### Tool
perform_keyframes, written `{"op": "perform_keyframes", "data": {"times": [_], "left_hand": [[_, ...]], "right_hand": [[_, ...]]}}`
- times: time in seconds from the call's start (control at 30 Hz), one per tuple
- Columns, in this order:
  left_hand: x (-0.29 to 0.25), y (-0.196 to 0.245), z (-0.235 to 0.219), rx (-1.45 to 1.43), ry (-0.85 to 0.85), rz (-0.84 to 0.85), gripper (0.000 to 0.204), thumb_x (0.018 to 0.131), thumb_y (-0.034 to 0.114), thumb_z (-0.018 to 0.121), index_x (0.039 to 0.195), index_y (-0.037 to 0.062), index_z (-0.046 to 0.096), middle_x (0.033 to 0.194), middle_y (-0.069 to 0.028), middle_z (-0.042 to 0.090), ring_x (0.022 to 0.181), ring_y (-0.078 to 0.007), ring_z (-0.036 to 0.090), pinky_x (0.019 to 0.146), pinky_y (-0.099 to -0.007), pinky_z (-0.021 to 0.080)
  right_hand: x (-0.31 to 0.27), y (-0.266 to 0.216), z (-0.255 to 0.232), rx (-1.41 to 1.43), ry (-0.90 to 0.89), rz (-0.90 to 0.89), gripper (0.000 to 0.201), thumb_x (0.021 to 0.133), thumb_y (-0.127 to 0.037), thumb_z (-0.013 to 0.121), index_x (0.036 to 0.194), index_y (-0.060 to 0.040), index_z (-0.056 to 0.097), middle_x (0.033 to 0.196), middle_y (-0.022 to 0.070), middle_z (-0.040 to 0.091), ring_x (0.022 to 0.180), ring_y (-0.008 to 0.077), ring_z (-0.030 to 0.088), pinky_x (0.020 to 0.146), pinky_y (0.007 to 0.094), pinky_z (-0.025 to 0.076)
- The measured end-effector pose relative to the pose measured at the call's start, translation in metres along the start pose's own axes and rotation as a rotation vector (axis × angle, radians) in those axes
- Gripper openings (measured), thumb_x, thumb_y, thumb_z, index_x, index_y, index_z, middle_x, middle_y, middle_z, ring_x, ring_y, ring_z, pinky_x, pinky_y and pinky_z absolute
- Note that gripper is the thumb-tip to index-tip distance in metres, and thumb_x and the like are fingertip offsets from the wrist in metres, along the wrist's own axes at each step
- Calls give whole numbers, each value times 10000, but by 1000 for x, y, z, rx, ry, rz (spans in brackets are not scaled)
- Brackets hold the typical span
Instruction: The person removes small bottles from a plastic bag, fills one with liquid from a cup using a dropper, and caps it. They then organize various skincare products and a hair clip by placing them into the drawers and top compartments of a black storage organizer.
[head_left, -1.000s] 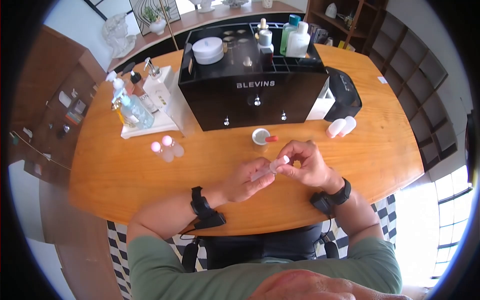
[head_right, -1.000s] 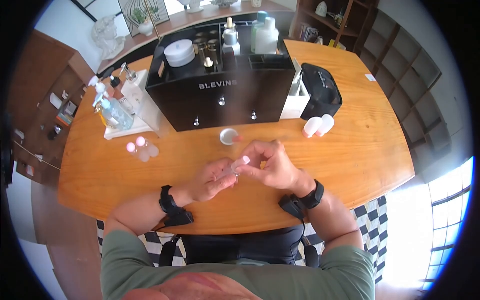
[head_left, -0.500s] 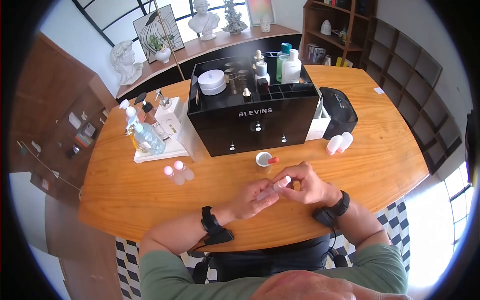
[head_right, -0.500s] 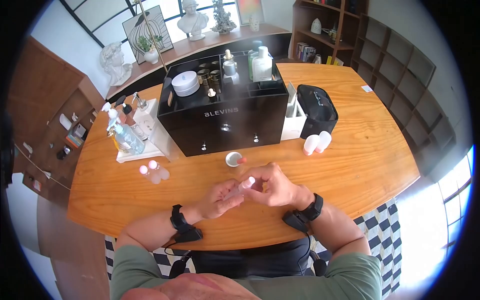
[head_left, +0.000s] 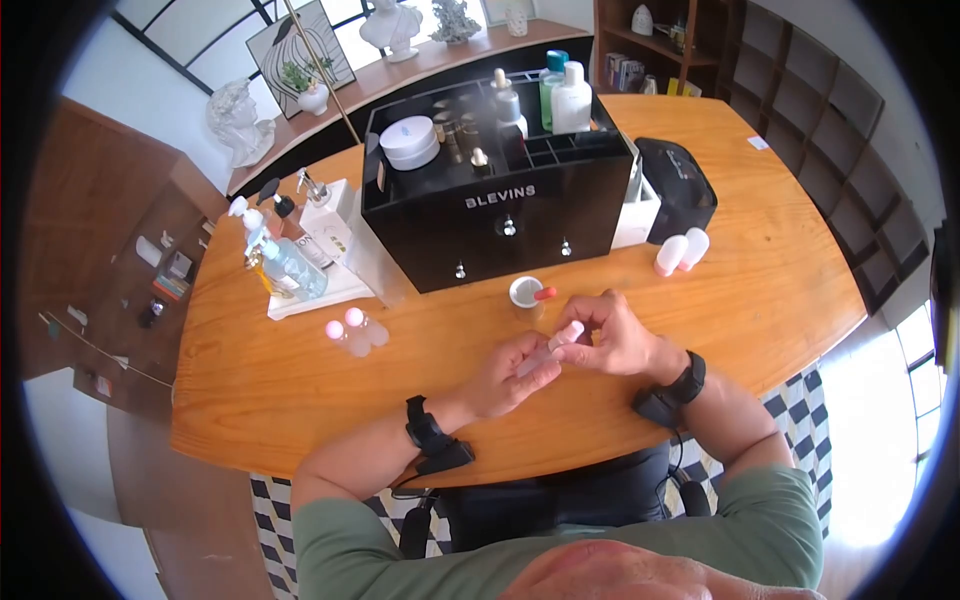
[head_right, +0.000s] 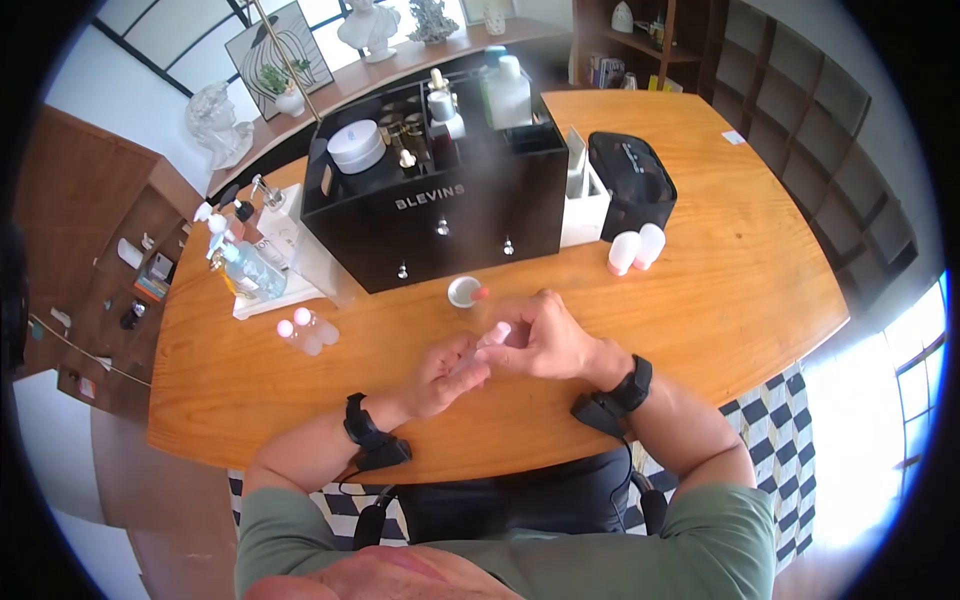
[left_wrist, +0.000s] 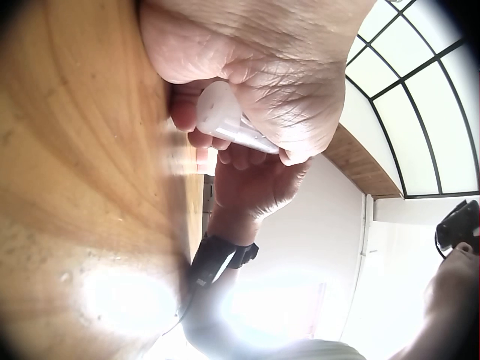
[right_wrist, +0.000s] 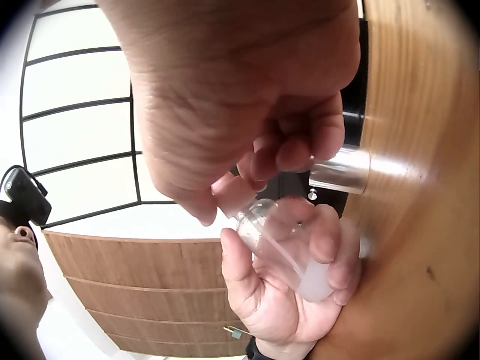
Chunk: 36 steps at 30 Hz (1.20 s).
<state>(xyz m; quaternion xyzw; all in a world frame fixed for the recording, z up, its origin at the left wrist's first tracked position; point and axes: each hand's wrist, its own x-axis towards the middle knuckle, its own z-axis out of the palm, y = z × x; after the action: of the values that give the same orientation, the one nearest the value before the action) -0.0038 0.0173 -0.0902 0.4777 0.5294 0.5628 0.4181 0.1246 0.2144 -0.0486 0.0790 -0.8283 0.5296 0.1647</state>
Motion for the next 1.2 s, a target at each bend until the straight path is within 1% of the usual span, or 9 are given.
{"op": "perform_keyframes", "data": {"times": [0.17, 0.23, 0.4, 0.47, 0.67, 0.9, 1.0, 1.07, 1.2], "left_hand": [[1, -5, -2, -6, -7, -67, 267, 1035, 322, 666, 1085, 64, 614, 892, 31, 579, 814, -57, 529, 729, -250, 441], [0, -15, -6, -16, -10, -46, 304, 1040, 318, 652, 1227, 84, 600, 960, 9, 640, 857, -76, 612, 748, -250, 498], [-2, -7, -1, -60, 7, -114, 330, 1035, 331, 660, 1245, 83, 601, 961, -21, 673, 863, -102, 644, 751, -261, 517], [3, 1, 1, -98, 52, -65, 270, 1031, 288, 674, 1132, 44, 615, 943, -21, 680, 862, -96, 650, 752, -254, 521], [3, 2, -2, -28, 28, -77, 373, 1032, 379, 659, 1148, 31, 592, 933, -60, 680, 796, -126, 650, 731, -275, 530], [2, -2, -5, 17, 9, -51, 390, 1039, 409, 641, 1149, 41, 575, 943, -52, 663, 775, -113, 627, 693, -259, 493], [3, -1, -6, 18, 6, -56, 363, 1035, 386, 653, 1151, 51, 576, 942, -43, 659, 782, -113, 624, 702, -260, 498], [2, -1, -7, 18, -1, -57, 354, 1033, 378, 659, 1155, 57, 576, 943, -41, 658, 790, -112, 624, 705, -260, 500], [3, -1, -4, -24, 37, -64, 312, 1009, 323, 711, 1112, 51, 597, 884, -1, 644, 771, -82, 612, 707, -254, 499]], "right_hand": [[-2, 13, 5, 51, 18, 17, 200, 846, -203, 820, 890, -32, 727, 696, 49, 671, 582, 113, 588, 558, 296, 462], [0, 11, 1, 45, 2, 127, 199, 861, -208, 812, 867, -30, 723, 705, 48, 669, 643, 95, 606, 585, 298, 468], [0, 15, 5, 497, -75, 196, 338, 953, -105, 736, 1248, 18, 627, 1030, 15, 680, 949, 61, 618, 815, 249, 513], [1, 17, 5, 509, -92, 173, 253, 972, -78, 705, 1198, 22, 652, 1007, 5, 684, 929, 66, 627, 797, 240, 508], [2, 18, 6, 513, -42, 217, 125, 970, -75, 725, 1048, 11, 678, 937, -19, 659, 883, 41, 601, 763, 231, 493], [3, 22, 5, 346, -114, 206, 161, 954, -95, 750, 1047, 14, 678, 943, -8, 667, 863, 47, 607, 756, 232, 495], [1, 10, 7, 579, 29, 151, 210, 942, -139, 776, 1046, 17, 681, 924, -6, 676, 821, 44, 602, 706, 222, 483], [1, 20, 0, 297, -117, 190, 268, 932, -169, 794, 1084, 15, 674, 923, -9, 683, 801, 38, 595, 672, 215, 472], [2, 11, 5, 259, -50, 188, 252, 933, -181, 794, 1054, 9, 680, 901, -11, 685, 790, 35, 592, 663, 218, 472]]}}
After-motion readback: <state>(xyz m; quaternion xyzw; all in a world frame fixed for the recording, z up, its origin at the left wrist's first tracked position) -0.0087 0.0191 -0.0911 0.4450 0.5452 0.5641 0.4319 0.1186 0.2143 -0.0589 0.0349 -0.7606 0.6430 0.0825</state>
